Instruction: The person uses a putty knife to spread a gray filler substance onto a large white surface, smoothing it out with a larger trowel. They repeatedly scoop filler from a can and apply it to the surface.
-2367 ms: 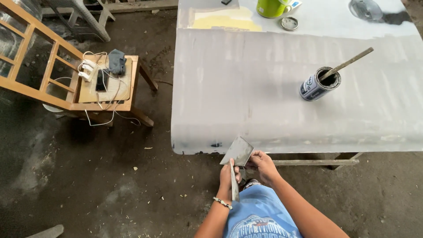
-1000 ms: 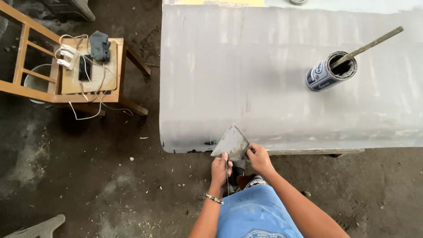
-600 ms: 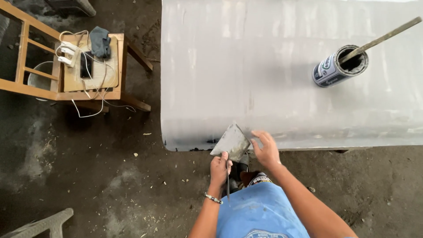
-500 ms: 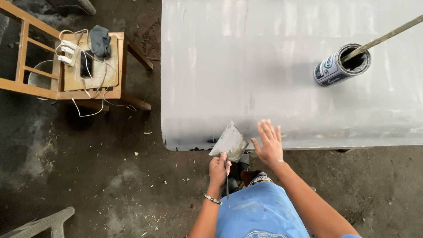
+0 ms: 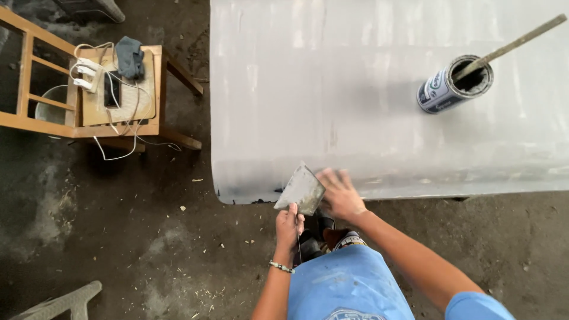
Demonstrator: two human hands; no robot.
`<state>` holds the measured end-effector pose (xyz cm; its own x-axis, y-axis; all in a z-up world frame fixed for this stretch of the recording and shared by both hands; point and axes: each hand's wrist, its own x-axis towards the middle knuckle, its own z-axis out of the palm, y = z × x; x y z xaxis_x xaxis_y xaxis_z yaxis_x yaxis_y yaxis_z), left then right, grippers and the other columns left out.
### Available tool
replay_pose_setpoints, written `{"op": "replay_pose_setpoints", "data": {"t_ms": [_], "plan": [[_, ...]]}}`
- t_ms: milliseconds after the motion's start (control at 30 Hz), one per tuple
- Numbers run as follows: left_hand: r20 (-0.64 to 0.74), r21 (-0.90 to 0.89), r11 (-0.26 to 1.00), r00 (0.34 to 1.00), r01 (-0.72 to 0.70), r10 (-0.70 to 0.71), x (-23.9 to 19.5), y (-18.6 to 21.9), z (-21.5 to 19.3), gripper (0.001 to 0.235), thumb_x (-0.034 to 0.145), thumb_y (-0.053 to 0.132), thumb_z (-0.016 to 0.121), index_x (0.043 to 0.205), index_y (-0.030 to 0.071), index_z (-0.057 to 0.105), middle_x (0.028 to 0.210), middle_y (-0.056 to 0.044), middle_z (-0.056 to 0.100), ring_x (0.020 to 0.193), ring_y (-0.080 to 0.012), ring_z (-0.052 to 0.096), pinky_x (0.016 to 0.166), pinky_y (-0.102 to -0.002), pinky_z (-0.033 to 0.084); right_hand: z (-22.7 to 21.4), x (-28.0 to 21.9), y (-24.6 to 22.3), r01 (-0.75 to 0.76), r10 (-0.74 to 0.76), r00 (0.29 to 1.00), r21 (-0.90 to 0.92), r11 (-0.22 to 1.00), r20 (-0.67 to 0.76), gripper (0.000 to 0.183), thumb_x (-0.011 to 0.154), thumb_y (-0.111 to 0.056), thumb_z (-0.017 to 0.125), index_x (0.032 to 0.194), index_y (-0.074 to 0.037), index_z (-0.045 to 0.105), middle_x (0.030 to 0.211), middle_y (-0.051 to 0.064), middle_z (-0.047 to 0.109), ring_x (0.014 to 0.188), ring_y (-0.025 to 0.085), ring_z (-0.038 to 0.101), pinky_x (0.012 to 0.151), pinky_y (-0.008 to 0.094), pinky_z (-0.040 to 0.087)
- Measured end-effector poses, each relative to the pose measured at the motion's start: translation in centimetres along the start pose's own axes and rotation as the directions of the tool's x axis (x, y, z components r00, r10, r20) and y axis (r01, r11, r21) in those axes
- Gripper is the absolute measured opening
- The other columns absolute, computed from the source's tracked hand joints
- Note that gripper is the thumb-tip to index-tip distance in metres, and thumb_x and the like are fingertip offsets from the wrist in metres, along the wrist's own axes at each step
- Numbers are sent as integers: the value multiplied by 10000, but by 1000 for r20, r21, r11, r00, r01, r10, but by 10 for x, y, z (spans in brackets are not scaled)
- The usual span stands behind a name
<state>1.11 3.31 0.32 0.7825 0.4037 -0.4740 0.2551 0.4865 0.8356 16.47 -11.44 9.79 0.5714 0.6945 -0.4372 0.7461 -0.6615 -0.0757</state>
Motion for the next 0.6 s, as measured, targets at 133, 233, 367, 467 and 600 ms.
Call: {"op": "replay_pose_setpoints", "data": {"t_ms": [133, 233, 367, 467, 600], "plan": [[-31, -27, 999, 999, 43, -44, 3, -2, -1, 522, 1030, 430, 567, 659, 64, 606, 499, -14, 546, 376, -97, 472, 376, -252, 349, 10, 11, 10, 47, -47, 993, -4, 999, -105, 654, 1015, -444, 536, 1551, -120, 346, 1612, 59, 367, 1616, 234, 149, 1295, 575, 71], [-42, -51, 998, 998, 43, -46, -3, -4, -2, 534, 1039, 437, 561, 656, 66, 602, 486, -15, 531, 369, -93, 451, 372, -246, 330, 18, 9, 1, -96, 103, 966, 41, 995, -236, 770, 936, -389, 576, 1583, -90, 284, 1639, 115, 294, 1542, 261, 190, 1226, 560, 119], [-39, -76, 997, 999, 9, -12, 7, -18, -8, 482, 1020, 420, 571, 673, 86, 589, 524, -21, 576, 381, -96, 463, 375, -258, 350, 46, 24, 19, 28, -7, 934, 53, 998, -358, 624, 927, -421, 597, 1374, -26, 411, 1665, 134, 286, 1550, 273, 199, 1221, 581, 142], [-70, -76, 997, 997, 14, -20, -1, -8, -7, 486, 1018, 431, 573, 673, 89, 568, 531, -22, 583, 386, -96, 465, 377, -263, 357, 5, 14, 0, -61, 80, 905, 58, 996, -418, 701, 941, -430, 602, 1455, -6, 385, 1632, 166, 307, 1530, 310, 216, 1198, 588, 175], [-56, 9, 998, 996, 67, -66, -7, -1, -12, 595, 1032, 484, 558, 630, 47, 593, 480, -18, 507, 370, -96, 443, 373, -256, 321, 68, 23, 13, 158, -174, 984, -253, 955, -42, 628, 984, -474, 546, 1463, -93, 402, 1600, 95, 367, 1600, 301, 200, 1278, 568, 195]]}}
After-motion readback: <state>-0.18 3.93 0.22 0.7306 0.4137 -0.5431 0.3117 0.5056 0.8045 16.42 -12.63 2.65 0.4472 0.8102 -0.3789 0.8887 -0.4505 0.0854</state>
